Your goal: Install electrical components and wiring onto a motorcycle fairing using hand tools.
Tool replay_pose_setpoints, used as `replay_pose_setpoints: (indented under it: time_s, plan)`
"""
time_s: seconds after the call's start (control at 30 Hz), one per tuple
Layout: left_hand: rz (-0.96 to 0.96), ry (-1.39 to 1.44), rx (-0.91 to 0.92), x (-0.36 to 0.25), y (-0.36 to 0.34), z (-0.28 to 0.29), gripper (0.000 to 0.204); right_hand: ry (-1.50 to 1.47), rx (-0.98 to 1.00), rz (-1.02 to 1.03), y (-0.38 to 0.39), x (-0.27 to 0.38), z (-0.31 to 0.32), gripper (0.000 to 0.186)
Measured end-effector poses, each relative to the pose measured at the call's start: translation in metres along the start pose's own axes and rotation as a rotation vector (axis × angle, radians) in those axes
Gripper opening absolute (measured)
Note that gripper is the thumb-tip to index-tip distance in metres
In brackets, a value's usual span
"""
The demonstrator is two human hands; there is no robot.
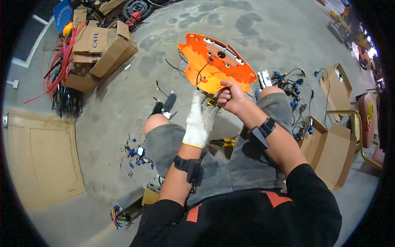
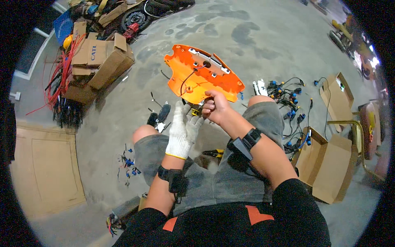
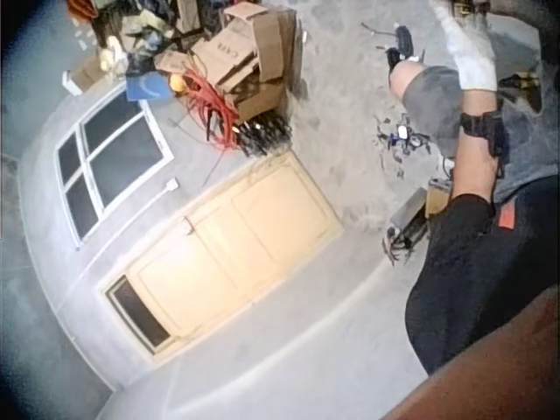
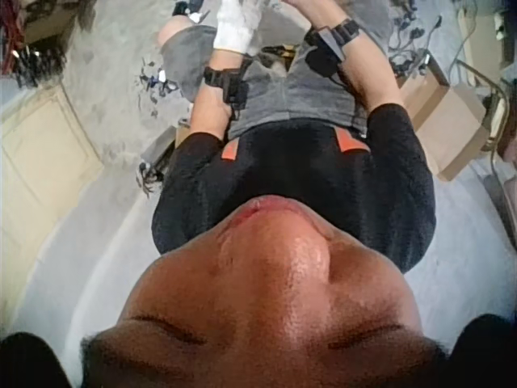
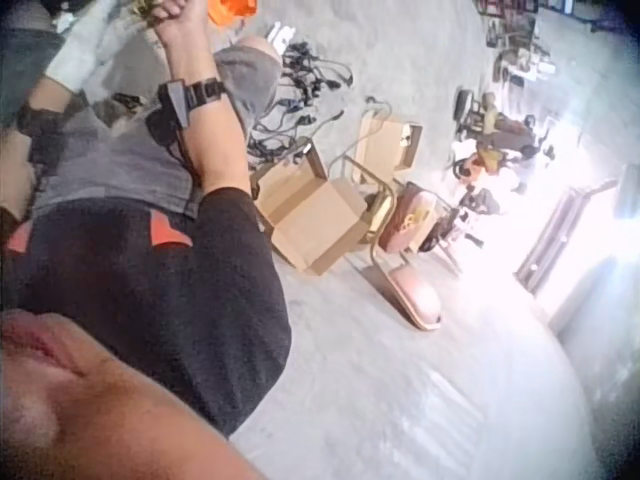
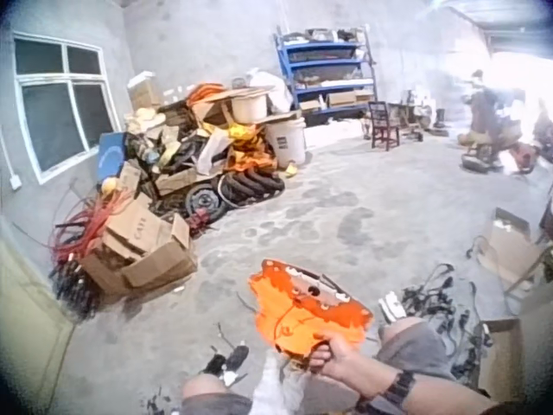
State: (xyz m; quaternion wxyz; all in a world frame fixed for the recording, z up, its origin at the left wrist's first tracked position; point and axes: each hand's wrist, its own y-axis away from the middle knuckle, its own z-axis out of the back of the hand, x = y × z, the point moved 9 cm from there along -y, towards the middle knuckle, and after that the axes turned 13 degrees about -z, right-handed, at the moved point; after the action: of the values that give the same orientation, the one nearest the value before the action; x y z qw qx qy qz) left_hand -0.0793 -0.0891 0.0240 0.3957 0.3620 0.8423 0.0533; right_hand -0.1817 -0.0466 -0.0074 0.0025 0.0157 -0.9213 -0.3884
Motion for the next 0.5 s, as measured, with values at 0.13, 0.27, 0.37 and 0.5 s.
replay_pose_setpoints:
  time_s: [0.13, 0.27, 0.37, 0.5]
  plan:
    - [-0.006, 0.003, 0.03, -0.005, 0.003, -0.011, 0.057, 0.049, -0.01, 0.01, 0.004, -0.001, -0.002, 0.024]
    - [0.011, 0.081, 0.208, -0.008, 0.002, -0.019, 0.053, 0.126, -0.001, 0.043, 0.007, -0.005, -0.011, 0.026]
    - [0.008, 0.086, 0.242, -0.009, 0.006, -0.023, 0.051, 0.139, 0.002, 0.061, 0.006, -0.003, -0.01, 0.026]
    - [-0.001, 0.124, 0.185, -0.006, 0.006, -0.023, 0.043, 0.201, -0.002, 0.068, 0.009, 0.001, -0.006, 0.024]
